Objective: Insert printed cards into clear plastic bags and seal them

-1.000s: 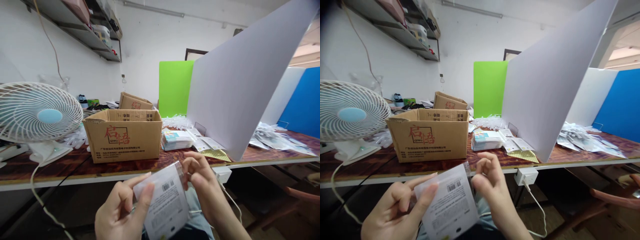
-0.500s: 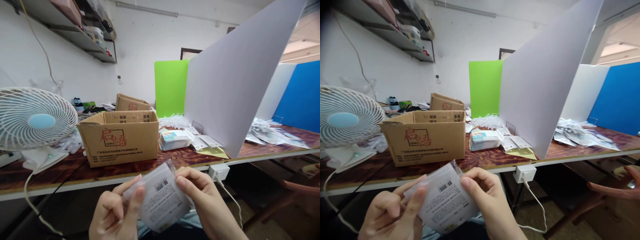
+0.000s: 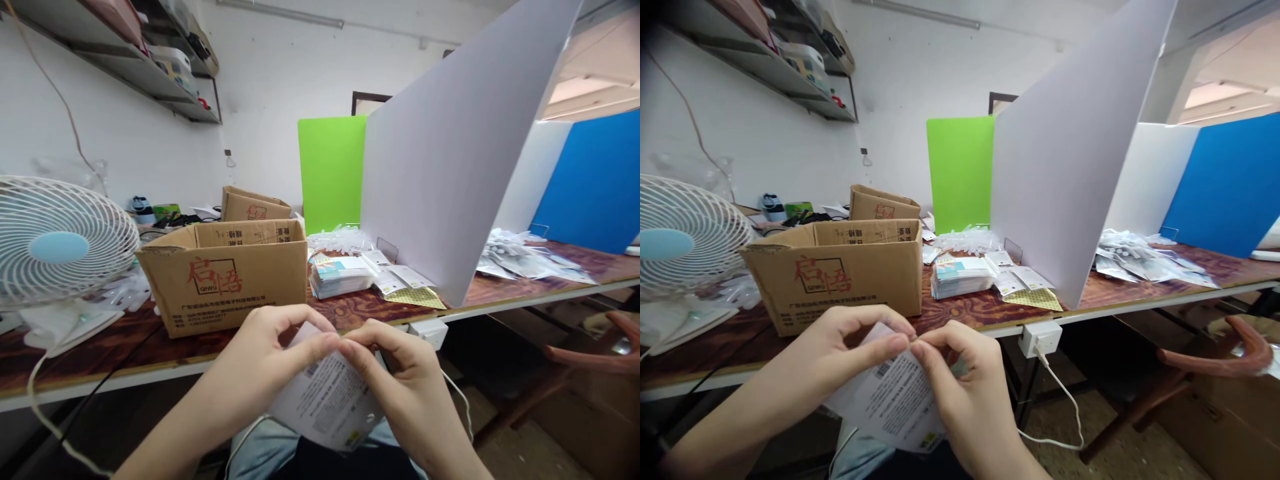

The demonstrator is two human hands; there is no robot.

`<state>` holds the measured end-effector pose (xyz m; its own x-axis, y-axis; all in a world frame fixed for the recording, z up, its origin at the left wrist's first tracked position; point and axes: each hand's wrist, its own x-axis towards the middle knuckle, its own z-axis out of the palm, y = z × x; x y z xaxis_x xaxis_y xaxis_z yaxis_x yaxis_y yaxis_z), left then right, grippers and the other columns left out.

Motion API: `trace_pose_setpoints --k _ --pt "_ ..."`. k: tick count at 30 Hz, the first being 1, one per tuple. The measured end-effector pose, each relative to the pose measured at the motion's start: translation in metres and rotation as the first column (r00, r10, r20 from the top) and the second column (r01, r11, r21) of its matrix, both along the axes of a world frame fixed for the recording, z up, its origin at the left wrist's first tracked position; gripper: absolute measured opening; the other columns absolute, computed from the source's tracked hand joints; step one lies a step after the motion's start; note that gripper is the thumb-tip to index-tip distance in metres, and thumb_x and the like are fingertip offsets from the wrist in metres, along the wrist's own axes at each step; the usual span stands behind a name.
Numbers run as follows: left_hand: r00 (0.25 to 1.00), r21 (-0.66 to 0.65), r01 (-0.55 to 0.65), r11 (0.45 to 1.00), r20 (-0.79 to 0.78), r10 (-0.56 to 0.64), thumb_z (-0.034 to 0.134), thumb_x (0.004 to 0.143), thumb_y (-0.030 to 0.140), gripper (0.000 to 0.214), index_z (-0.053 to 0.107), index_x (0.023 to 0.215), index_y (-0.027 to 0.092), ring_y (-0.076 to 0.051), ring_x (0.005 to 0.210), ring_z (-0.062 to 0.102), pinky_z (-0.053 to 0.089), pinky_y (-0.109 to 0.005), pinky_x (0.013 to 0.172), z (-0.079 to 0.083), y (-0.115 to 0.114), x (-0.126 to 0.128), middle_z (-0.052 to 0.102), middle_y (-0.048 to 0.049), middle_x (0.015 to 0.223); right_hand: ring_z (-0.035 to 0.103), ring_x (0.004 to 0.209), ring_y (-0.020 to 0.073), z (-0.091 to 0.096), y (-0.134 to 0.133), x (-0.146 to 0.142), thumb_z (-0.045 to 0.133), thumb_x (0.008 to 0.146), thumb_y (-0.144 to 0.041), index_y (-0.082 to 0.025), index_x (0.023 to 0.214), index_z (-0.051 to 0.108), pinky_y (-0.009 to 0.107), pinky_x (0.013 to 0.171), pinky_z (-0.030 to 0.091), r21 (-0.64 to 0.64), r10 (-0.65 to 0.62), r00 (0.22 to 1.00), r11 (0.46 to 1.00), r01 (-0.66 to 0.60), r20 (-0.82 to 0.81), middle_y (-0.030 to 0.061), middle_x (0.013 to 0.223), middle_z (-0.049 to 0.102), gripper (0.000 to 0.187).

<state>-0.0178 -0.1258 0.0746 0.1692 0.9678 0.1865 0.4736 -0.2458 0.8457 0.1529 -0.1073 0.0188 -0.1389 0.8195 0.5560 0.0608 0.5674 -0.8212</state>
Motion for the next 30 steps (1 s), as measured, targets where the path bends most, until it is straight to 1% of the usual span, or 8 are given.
trace_pose_setpoints --k 2,7,11,16,20,23,26,30 --pt "0.998 -0.027 0.060 0.998 0.017 -0.060 0.066 0.079 0.039 0.021 0.073 0.070 0.020 -0.013 0.062 0.055 0.040 -0.020 0.055 0.004 0.006 0.006 0.066 0.0017 0.065 0.051 0.060 0.0110 -0.002 0.001 0.001 0.062 0.086 -0.037 -0.021 0.069 0.068 0.023 0.056 0.036 -0.040 0.013 1.000 0.999 -0.014 -0.027 -0.0018 0.063 0.061 0.024" --pt "0.983 -0.117 0.074 0.990 0.176 -0.053 0.070 0.074 0.031 0.014 0.073 0.070 0.019 -0.011 0.059 0.053 0.039 -0.019 0.054 -0.003 0.007 0.010 0.064 0.0024 0.063 0.047 0.059 0.0105 -0.004 0.006 0.004 0.065 0.084 -0.043 -0.021 0.069 0.069 0.024 0.053 0.032 -0.166 0.078 0.993 0.982 -0.093 -0.090 -0.0019 0.061 0.059 0.027" --pt "0.971 -0.160 0.063 0.985 0.236 -0.024 0.070 0.073 0.031 0.014 0.070 0.068 0.019 -0.011 0.058 0.053 0.038 -0.019 0.053 -0.005 0.005 0.010 0.061 0.0028 0.062 0.046 0.058 0.0093 -0.003 0.009 0.003 0.066 0.083 -0.043 -0.021 0.068 0.069 0.023 0.052 0.031 -0.179 0.075 0.993 0.980 -0.092 -0.095 -0.0025 0.060 0.058 0.027" --pt "0.943 -0.207 0.053 0.977 0.331 0.019 0.066 0.075 0.035 0.020 0.063 0.065 0.018 -0.010 0.055 0.047 0.035 -0.020 0.053 -0.012 0.012 0.012 0.053 0.0047 0.059 0.046 0.057 0.0098 -0.005 0.012 0.000 0.064 0.084 -0.041 -0.020 0.067 0.068 0.023 0.052 0.032 -0.125 0.045 0.997 0.991 -0.053 -0.067 -0.0021 0.059 0.058 0.027" --pt "0.947 -0.144 0.010 0.989 0.320 0.037 0.050 0.087 0.046 0.039 0.066 0.068 0.017 -0.012 0.059 0.049 0.038 -0.022 0.057 -0.015 0.016 0.013 0.058 0.0010 0.063 0.047 0.056 0.0106 -0.007 0.014 -0.001 0.062 0.085 -0.039 -0.019 0.067 0.067 0.024 0.052 0.033 -0.080 -0.001 1.000 0.997 -0.001 -0.025 -0.0015 0.059 0.058 0.028" --pt "0.990 0.001 -0.003 1.000 0.144 0.003 0.058 0.084 0.049 0.036 0.065 0.067 0.018 -0.013 0.060 0.050 0.038 -0.023 0.057 -0.013 0.016 0.012 0.058 0.0018 0.062 0.048 0.058 0.0114 -0.008 0.015 0.000 0.061 0.086 -0.040 -0.020 0.068 0.066 0.024 0.053 0.035 -0.056 0.004 1.000 0.998 -0.005 -0.013 -0.0009 0.061 0.059 0.028" --pt "0.996 0.026 0.039 0.999 0.085 -0.041 0.067 0.080 0.041 0.022 0.069 0.074 0.019 -0.013 0.065 0.053 0.039 -0.021 0.059 -0.014 0.015 0.006 0.062 0.0028 0.068 0.050 0.060 0.0123 -0.007 0.015 0.002 0.062 0.086 -0.040 -0.020 0.069 0.067 0.025 0.055 0.036 -0.070 0.010 0.999 0.997 -0.012 -0.032 -0.0004 0.064 0.060 0.027" --pt "0.955 -0.135 0.126 0.983 0.283 -0.084 0.070 0.080 0.036 0.022 0.074 0.095 0.021 -0.015 0.074 0.064 0.046 -0.021 0.063 -0.023 0.012 -0.004 0.073 0.0001 0.082 0.049 0.062 0.0134 -0.008 0.016 0.004 0.066 0.082 -0.043 -0.020 0.067 0.067 0.026 0.056 0.036 -0.145 -0.035 0.994 0.989 0.020 -0.100 0.0002 0.065 0.059 0.028"
